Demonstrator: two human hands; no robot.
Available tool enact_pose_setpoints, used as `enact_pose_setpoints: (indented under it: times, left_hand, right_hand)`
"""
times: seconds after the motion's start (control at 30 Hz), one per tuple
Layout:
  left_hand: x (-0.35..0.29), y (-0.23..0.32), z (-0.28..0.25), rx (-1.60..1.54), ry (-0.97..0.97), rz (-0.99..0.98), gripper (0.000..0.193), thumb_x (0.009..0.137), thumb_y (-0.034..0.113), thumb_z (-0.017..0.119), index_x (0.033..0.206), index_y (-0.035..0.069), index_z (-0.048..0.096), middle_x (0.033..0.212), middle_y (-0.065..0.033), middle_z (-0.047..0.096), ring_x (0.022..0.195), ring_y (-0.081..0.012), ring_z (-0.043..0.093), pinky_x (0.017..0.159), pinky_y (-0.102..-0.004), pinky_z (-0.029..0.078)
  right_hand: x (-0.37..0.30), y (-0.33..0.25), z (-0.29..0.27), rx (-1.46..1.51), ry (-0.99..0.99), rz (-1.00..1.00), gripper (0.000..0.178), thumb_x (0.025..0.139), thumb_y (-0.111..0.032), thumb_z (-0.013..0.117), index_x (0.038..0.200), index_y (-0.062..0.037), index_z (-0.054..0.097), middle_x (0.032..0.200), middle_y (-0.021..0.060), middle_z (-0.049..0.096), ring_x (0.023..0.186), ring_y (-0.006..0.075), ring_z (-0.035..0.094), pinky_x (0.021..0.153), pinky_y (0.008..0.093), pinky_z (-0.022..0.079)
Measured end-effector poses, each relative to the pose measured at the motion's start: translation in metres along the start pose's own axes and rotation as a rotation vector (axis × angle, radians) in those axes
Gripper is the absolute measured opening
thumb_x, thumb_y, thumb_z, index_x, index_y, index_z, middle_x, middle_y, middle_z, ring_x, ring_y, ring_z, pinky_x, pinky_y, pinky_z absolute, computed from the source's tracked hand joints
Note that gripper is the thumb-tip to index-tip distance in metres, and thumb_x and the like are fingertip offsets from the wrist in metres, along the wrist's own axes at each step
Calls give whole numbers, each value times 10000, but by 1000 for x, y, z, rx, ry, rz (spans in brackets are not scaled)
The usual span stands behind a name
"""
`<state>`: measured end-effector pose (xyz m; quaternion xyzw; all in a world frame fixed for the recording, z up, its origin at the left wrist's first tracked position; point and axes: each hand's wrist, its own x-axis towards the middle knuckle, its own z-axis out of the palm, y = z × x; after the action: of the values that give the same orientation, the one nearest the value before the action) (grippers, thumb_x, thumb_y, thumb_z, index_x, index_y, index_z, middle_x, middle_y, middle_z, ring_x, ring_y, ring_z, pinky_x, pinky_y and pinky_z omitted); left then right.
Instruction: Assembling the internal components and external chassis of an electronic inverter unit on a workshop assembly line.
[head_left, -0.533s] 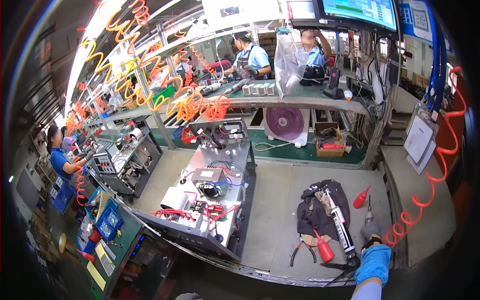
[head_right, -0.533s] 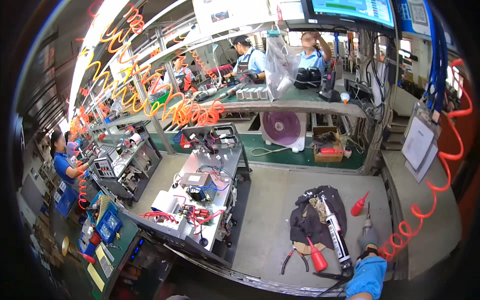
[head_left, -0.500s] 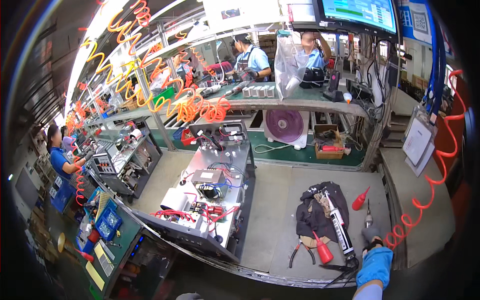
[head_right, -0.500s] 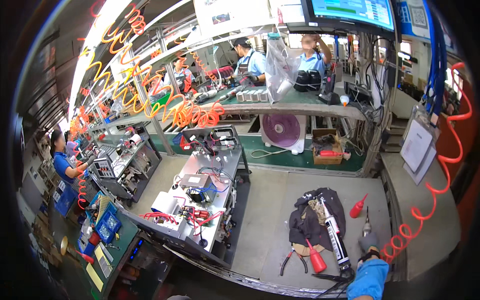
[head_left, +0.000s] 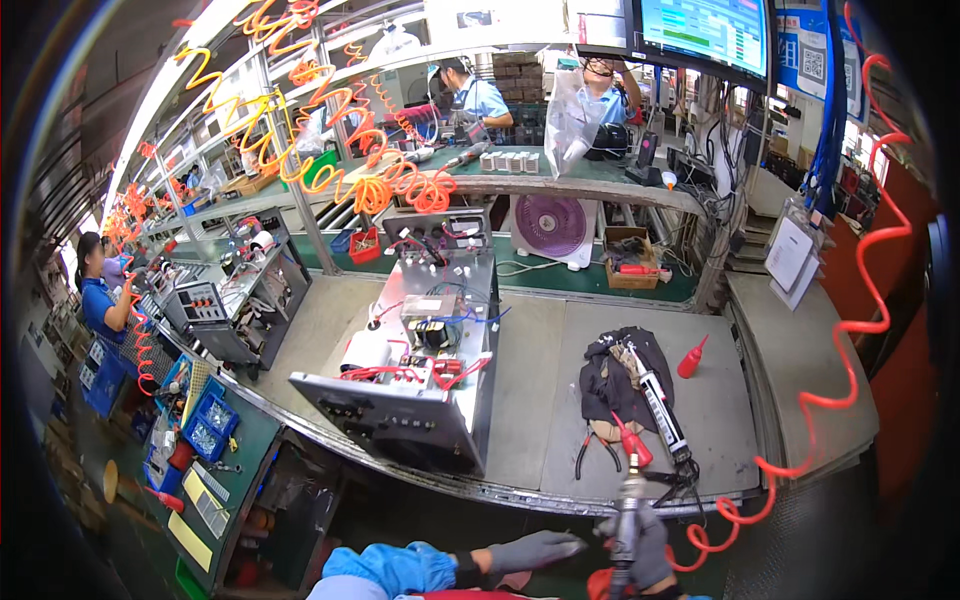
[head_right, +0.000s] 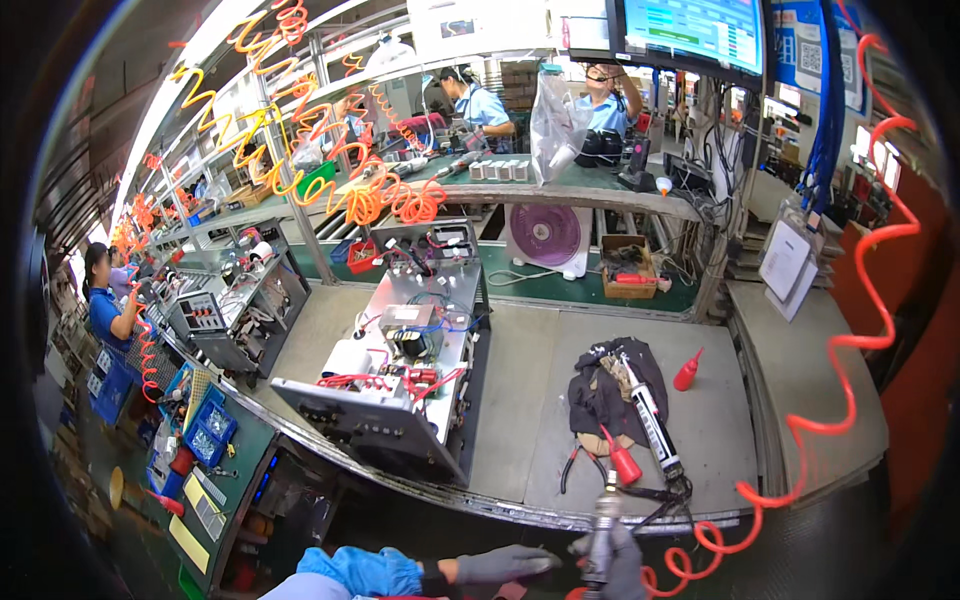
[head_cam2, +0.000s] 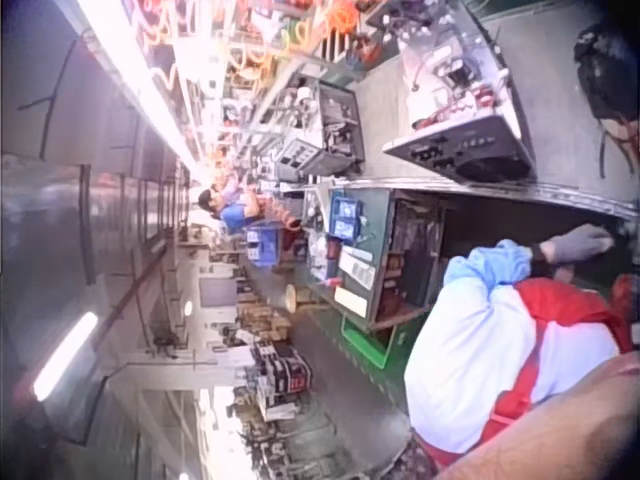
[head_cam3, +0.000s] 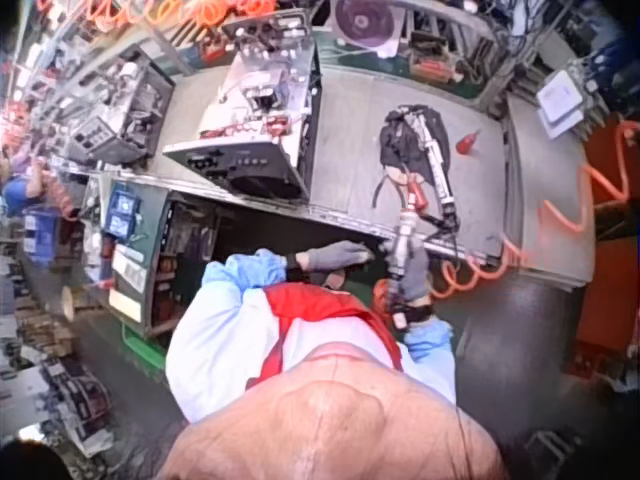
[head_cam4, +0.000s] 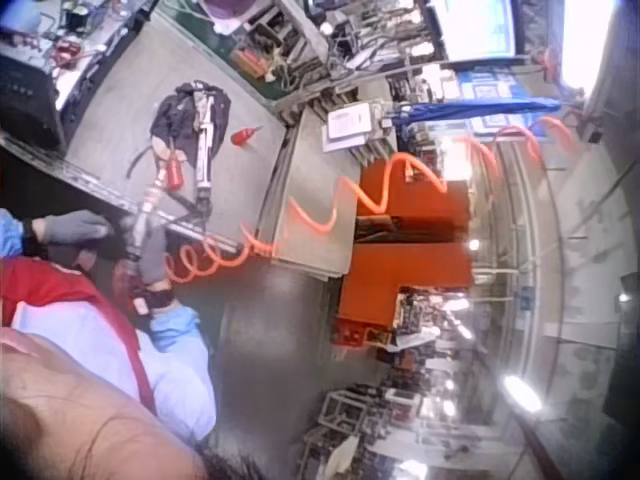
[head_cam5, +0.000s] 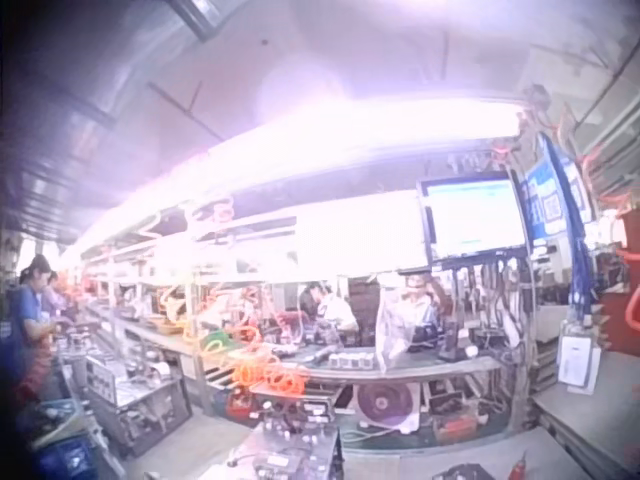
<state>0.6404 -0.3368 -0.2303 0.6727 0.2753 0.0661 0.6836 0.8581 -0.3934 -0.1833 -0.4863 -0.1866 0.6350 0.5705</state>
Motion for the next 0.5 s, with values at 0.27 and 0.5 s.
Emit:
enact_pose_setpoints:
  times: [0.27,0.5]
  left_hand:
    - [-71,28,6,-722,16,-51,356,1014,400,474,1073,76,608,824,7,604,738,-78,555,641,-232,442]
    - [-149,18,-30,-527,-139,-31,289,1013,331,490,961,74,613,770,42,537,703,-47,470,625,-217,409]
  right_hand:
    - [-27,48,85,183,-126,-127,509,958,-466,437,904,11,607,797,129,659,698,204,641,646,318,530]
    - [-85,91,162,224,-108,-78,544,955,-511,438,916,-1,623,820,139,662,725,207,648,662,328,548]
